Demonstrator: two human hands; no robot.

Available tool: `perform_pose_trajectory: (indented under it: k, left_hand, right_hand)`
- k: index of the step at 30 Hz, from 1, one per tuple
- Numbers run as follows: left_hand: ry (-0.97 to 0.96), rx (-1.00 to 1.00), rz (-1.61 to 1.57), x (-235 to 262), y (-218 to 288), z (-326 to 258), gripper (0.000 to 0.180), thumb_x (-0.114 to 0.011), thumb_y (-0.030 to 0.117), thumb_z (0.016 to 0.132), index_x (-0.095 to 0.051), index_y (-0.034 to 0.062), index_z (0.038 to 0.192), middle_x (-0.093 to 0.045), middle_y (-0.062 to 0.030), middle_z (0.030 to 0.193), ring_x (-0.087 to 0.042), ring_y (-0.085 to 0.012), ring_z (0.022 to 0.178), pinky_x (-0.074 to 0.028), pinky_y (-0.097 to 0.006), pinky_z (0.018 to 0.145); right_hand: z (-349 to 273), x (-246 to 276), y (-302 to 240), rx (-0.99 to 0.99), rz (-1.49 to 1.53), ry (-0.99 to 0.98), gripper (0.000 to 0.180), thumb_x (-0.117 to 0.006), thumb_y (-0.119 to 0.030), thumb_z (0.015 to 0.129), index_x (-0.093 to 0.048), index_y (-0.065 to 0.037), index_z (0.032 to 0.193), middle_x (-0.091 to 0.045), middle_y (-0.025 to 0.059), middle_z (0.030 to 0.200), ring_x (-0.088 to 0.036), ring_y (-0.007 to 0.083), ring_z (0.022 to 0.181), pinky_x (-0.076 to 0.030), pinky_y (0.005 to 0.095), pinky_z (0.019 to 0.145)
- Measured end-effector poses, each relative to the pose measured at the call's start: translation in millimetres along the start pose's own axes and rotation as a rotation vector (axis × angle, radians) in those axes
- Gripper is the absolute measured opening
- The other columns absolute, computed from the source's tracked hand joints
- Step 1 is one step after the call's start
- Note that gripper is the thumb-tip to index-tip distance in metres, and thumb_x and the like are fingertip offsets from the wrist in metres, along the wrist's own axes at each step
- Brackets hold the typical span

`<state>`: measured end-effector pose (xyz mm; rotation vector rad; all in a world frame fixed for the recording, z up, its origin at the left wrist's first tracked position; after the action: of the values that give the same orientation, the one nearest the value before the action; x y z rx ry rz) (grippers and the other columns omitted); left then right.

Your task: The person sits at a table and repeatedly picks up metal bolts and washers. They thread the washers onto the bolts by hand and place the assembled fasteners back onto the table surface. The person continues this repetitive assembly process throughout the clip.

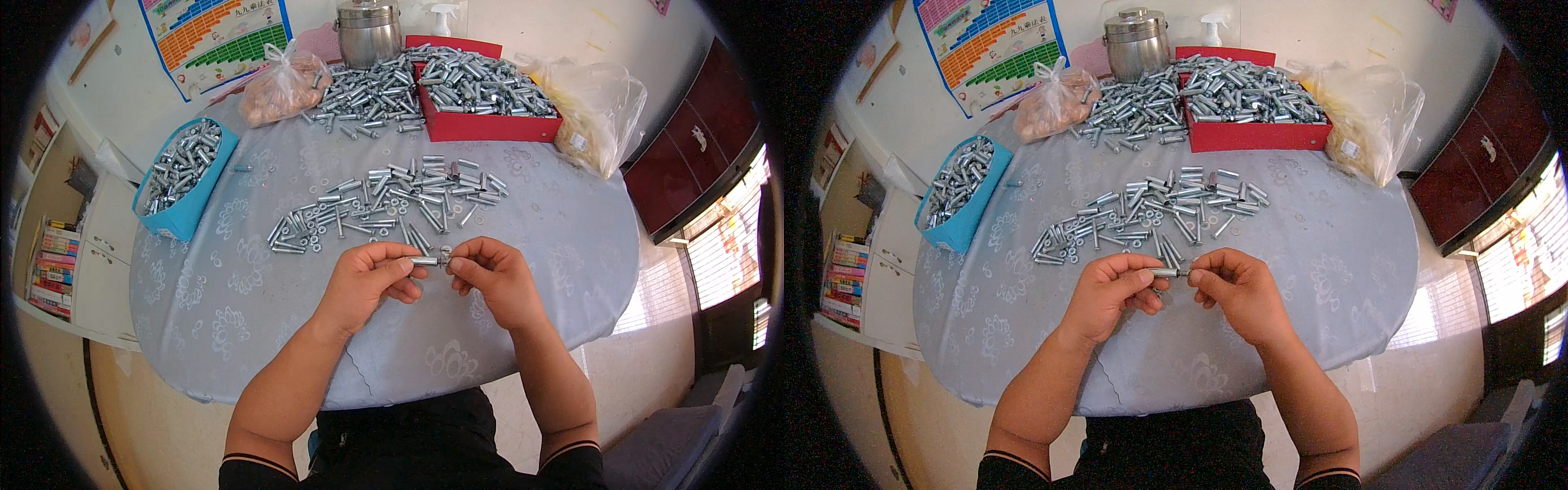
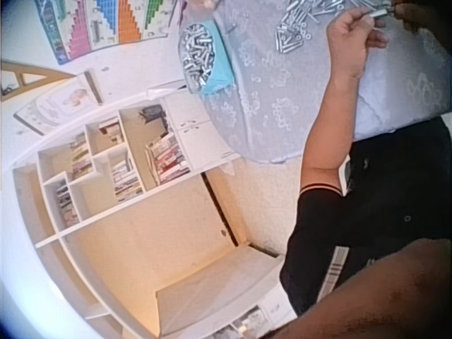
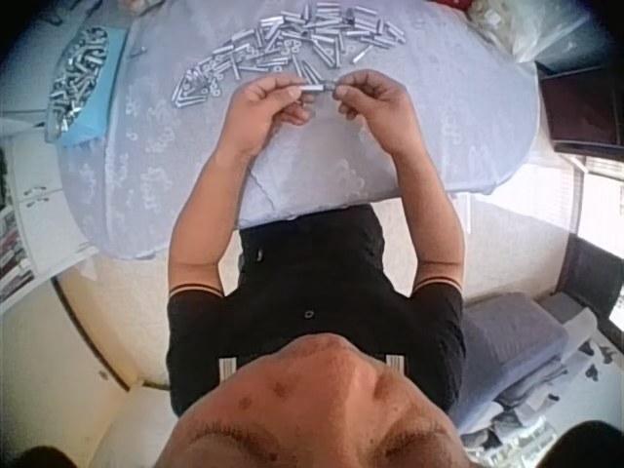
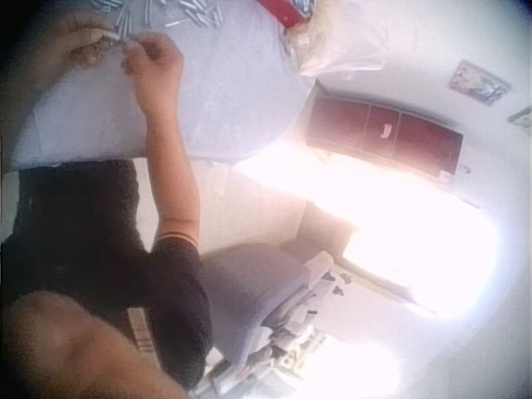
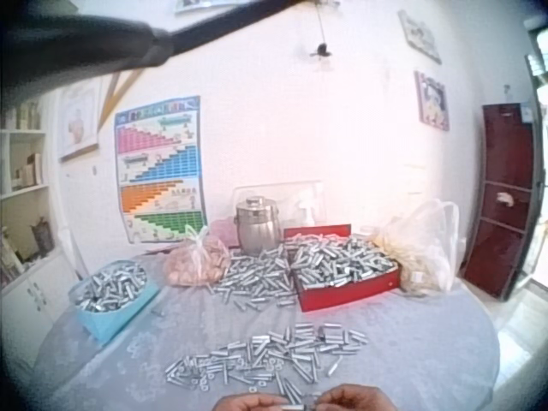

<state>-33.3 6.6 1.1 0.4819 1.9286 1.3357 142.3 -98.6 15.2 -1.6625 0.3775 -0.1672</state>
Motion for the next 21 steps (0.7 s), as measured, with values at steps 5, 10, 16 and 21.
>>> perform_pose_trajectory:
  k: [5, 10, 16, 21]
  left_hand:
    - [-0.007, 0.003, -0.008, 0.9, -0.6, 0.2, 0.023, -0.058, 0.009, 0.093, -0.062, -0.0014, 0.114, -0.070, -0.0137, 0.095, -0.069, -0.0162, 0.069, -0.057, -0.028, 0.063]
    - [0.009, -0.002, -0.002, 0.3, -0.9, 0.3, 0.023, -0.057, 0.009, 0.093, -0.062, -0.0009, 0.114, -0.070, -0.0136, 0.095, -0.069, -0.0161, 0.069, -0.057, -0.028, 0.063]
    - [0.021, -0.009, -0.008, -1.1, -0.3, -0.5, 0.024, -0.057, 0.010, 0.094, -0.062, -0.0004, 0.115, -0.070, -0.0136, 0.095, -0.069, -0.0162, 0.069, -0.057, -0.027, 0.062]
    - [0.013, -0.029, -0.054, 0.9, 1.8, 0.3, 0.026, -0.058, 0.009, 0.093, -0.061, -0.0041, 0.115, -0.069, -0.0161, 0.096, -0.069, -0.0187, 0.072, -0.058, -0.028, 0.065]
  right_hand:
    - [0.1, -0.6, 0.7, 0.000, 0.004, 0.000, 0.013, -0.065, -0.006, 0.088, -0.064, 0.002, 0.098, -0.065, 0.0044, 0.081, -0.059, 0.0103, 0.069, -0.048, 0.0242, 0.062]
    - [-0.9, -4.3, -0.8, 0.024, -0.051, 0.045, 0.013, -0.065, -0.006, 0.088, -0.065, 0.002, 0.098, -0.065, 0.0041, 0.080, -0.059, 0.0099, 0.069, -0.048, 0.0239, 0.063]
    - [-1.5, -7.6, -3.9, 0.049, -0.069, 0.037, 0.016, -0.066, -0.007, 0.087, -0.066, 0.002, 0.100, -0.065, 0.0035, 0.081, -0.058, 0.0086, 0.070, -0.047, 0.0234, 0.062]
    - [2.4, -11.6, -6.2, 0.145, -0.236, 0.085, 0.016, -0.068, -0.008, 0.086, -0.068, 0.002, 0.099, -0.066, 0.0030, 0.083, -0.058, 0.0081, 0.072, -0.047, 0.0226, 0.064]
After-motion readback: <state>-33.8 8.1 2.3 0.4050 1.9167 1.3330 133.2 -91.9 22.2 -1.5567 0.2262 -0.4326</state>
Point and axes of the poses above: each hand's wrist, its own z-axis towards the middle knuckle, its own x-axis out of the back of the hand, y = z × x, the point moved 2 cm from there along z, towards the middle knuckle
